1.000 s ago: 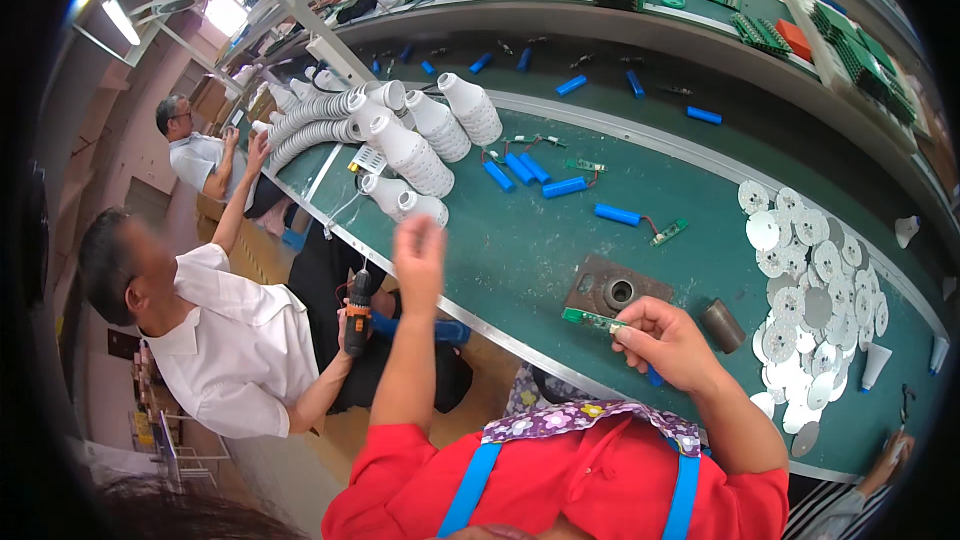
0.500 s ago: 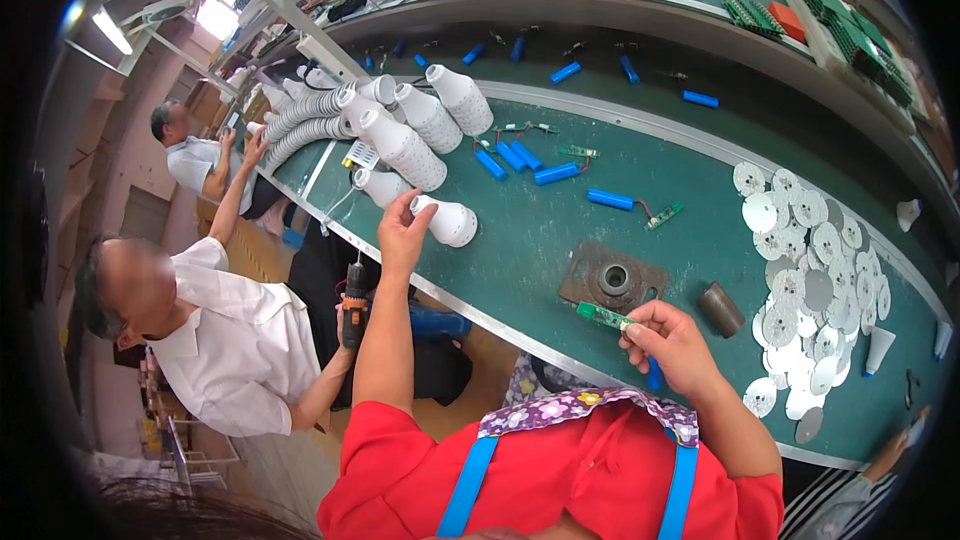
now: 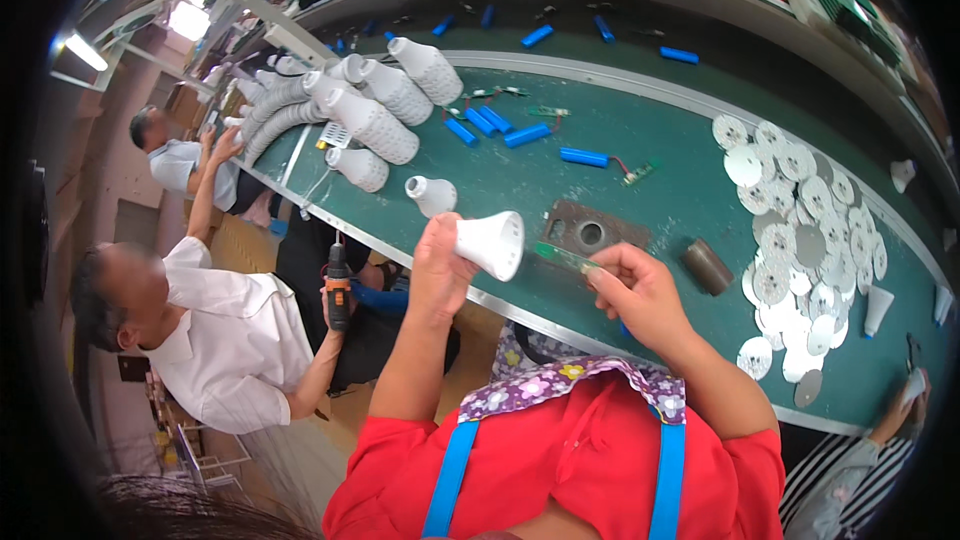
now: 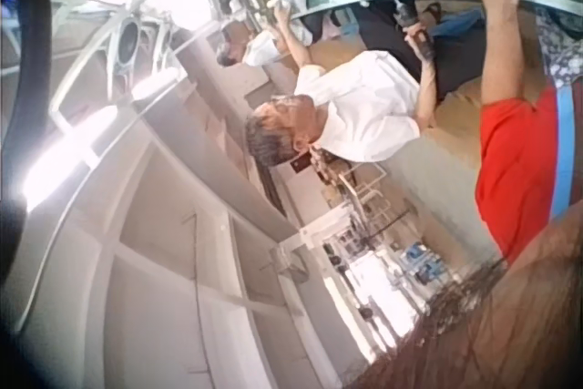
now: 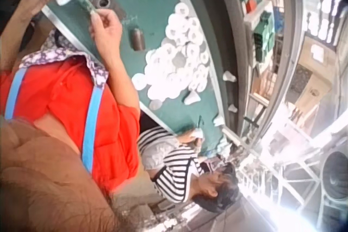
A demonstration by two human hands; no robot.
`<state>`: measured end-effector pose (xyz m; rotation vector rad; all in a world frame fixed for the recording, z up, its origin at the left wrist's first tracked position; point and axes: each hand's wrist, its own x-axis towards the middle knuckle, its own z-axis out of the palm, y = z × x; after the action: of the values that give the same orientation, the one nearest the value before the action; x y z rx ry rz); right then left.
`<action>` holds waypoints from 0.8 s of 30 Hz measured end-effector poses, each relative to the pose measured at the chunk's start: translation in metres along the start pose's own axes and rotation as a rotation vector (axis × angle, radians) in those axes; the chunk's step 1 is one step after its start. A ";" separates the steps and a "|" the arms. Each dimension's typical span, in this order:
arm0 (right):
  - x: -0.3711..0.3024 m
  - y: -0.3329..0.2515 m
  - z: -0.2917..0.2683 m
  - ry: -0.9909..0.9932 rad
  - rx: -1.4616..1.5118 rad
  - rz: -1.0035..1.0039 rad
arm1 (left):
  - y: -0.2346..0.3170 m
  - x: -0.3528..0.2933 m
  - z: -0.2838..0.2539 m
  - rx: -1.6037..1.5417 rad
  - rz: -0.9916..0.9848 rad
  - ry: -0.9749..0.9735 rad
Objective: The person assembles the internal components of an LED light bulb housing by inserting a circuit board, an LED plate, and wires into the housing. The components are pressed into place using a pressing jig and pliers.
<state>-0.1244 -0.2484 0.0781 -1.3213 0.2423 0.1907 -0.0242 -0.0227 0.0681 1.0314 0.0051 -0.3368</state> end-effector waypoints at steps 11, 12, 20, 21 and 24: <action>-0.007 0.010 0.003 0.011 -0.163 0.077 | -0.046 -0.028 0.032 0.240 -0.147 -0.194; -0.008 0.011 0.001 0.004 -0.167 0.071 | -0.044 -0.031 0.035 0.267 -0.105 -0.289; -0.017 -0.001 -0.004 -0.082 -0.036 0.202 | -0.033 -0.036 0.032 0.339 -0.060 -0.437; -0.018 -0.003 -0.004 -0.094 0.035 0.203 | -0.032 -0.036 0.033 0.335 -0.082 -0.448; -0.021 -0.003 -0.005 -0.103 0.034 0.210 | -0.031 -0.038 0.033 0.370 -0.047 -0.470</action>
<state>-0.1438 -0.2536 0.0861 -1.2477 0.2960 0.4289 -0.0735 -0.0545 0.0650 1.2962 -0.4711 -0.6326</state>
